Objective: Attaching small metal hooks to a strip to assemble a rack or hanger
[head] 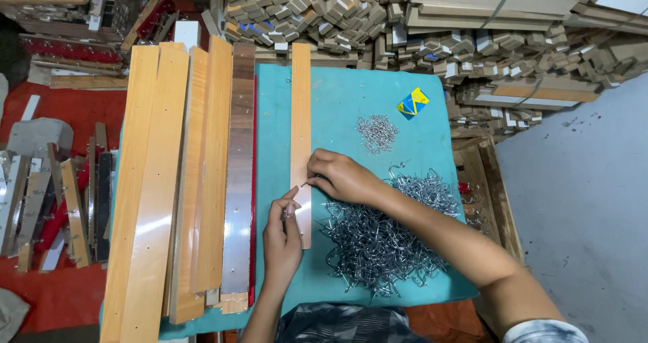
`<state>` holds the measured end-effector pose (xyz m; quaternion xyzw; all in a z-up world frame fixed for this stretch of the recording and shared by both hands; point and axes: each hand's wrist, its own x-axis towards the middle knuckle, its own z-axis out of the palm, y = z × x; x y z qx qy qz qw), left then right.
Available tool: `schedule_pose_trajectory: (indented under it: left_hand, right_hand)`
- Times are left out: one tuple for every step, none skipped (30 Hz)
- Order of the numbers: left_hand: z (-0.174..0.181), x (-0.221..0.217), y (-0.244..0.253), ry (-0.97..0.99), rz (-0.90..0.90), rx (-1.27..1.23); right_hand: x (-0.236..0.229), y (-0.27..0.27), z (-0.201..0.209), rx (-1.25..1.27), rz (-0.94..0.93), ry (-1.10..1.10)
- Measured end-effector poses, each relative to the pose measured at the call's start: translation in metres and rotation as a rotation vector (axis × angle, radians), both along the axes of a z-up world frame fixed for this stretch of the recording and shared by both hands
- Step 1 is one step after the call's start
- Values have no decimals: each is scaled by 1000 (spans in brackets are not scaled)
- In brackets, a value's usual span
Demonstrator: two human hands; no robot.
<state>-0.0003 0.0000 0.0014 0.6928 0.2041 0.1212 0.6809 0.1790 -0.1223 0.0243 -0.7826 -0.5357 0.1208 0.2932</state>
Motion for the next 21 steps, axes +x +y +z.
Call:
schedule_pose_trajectory:
  left_hand:
    - [0,0,0,0,2,0]
    - [0,0,0,-10,2,15]
    - [0,0,1,-21,2,30]
    - [0,0,1,-20,3,30]
    - [-1,-1,1,-19,2,38]
    - [-2,0,1,-18,-2,46]
    - [-2,0,0,-18,-3,45]
    - [-1,1,-1,-19,3,29]
    - [-1,1,-1,-20,10,13]
    - [-2,1,-1,-21,10,13]
    - [-2,2,-1,-23,13,31]
    - [-2,2,-1,-25,15,49]
    - [-6,2,-2,-26,14,49]
    - [-9,2,-2,-38,25,52]
    - [-12,2,-1,-51,36,56]
    - [-15,3,-2,-52,37,57]
    - [-18,3,-2,-56,45,26]
    - [-21,3,-2,-60,54,-4]
    - [-18,3,-2,-60,55,-4]
    - [-16,3,-2,-54,62,-5]
    - [-13,2,-2,-48,69,-7]
  right_hand:
    - [1,0,-1,0,2,0]
    - [1,-1,-2,-8,1,2]
    - [1,-2,-2,-16,0,3]
    - [1,-2,-2,-17,1,4]
    - [0,-1,-2,1,5,-3]
    - [-1,-2,-1,19,7,-10]
    - [-2,-2,0,18,5,-9]
    - [-3,-1,2,2,35,-81]
    - [-3,0,4,-14,66,-154]
    - [-4,2,4,-13,66,-155]
    - [-5,4,3,-39,98,-321]
    - [-6,6,3,-65,130,-487]
    - [-6,7,1,-65,129,-488]
    - [-5,10,-1,-87,174,-569]
    - [-5,13,-3,-110,219,-650]
    - [-4,16,1,-109,220,-651]
    - [-3,19,6,-116,288,-557]
    - [-3,22,10,-123,355,-462]
    - [-2,25,16,-123,357,-463]
    - [-2,26,22,-179,389,-416]
    - [-2,27,28,-236,421,-368]
